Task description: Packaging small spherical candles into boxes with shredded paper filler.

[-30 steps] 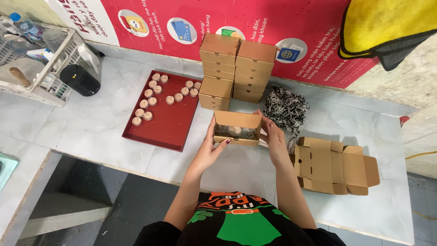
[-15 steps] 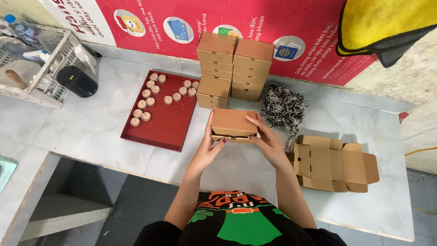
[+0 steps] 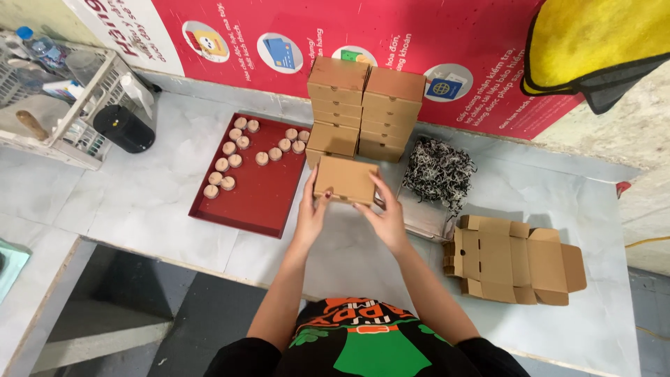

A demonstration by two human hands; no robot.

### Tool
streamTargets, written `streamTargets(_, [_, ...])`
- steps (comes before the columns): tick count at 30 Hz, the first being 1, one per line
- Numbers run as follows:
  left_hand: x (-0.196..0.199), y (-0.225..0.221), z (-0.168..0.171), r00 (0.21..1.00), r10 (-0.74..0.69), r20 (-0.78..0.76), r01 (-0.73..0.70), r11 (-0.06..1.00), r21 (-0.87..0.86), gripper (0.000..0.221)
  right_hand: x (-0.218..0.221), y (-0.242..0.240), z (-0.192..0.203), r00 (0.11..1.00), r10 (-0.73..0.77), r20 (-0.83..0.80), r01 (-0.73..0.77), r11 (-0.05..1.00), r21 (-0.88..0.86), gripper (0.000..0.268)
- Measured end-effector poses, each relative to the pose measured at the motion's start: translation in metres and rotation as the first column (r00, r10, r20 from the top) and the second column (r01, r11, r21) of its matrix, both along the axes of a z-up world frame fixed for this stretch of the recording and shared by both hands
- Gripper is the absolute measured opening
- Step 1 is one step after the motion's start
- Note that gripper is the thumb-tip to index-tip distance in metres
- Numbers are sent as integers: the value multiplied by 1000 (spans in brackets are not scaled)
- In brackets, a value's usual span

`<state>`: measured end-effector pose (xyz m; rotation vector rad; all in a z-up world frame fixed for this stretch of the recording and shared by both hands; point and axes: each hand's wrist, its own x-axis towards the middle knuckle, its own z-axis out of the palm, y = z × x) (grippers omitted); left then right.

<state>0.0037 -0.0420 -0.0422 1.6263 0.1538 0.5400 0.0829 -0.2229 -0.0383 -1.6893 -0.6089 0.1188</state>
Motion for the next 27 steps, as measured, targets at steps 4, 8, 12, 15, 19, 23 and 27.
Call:
streamTargets(4, [53, 47, -23, 997, 65, 35, -70, 986, 151, 63, 35, 37, -28, 997, -76, -4, 76, 995, 60, 59])
streamTargets(8, [110, 92, -64, 982, 187, -30, -156, 891, 427, 56, 70, 68, -35, 944, -118, 307, 143, 988, -60, 54])
streamTargets(12, [141, 102, -69, 987, 116, -116, -86, 969, 233, 57, 94, 87, -38, 902, -157, 402, 214, 972, -101, 54])
streamTargets(15, [146, 96, -68, 990, 110, -92, -93, 982, 166, 58, 100, 89, -45, 941, -147, 304, 188, 976, -112, 54])
streamTargets(19, [152, 104, -83, 993, 99, -61, -86, 979, 185, 55, 97, 87, -35, 912, -149, 383, 196, 977, -87, 58])
streamTargets(23, [148, 107, -88, 996, 49, -70, -36, 982, 185, 58, 86, 69, -13, 961, -61, 269, 139, 949, -283, 69])
streamTargets(27, [122, 79, -63, 967, 217, 136, -245, 939, 243, 62, 59, 15, -3, 959, -62, 275, 66, 998, -7, 64])
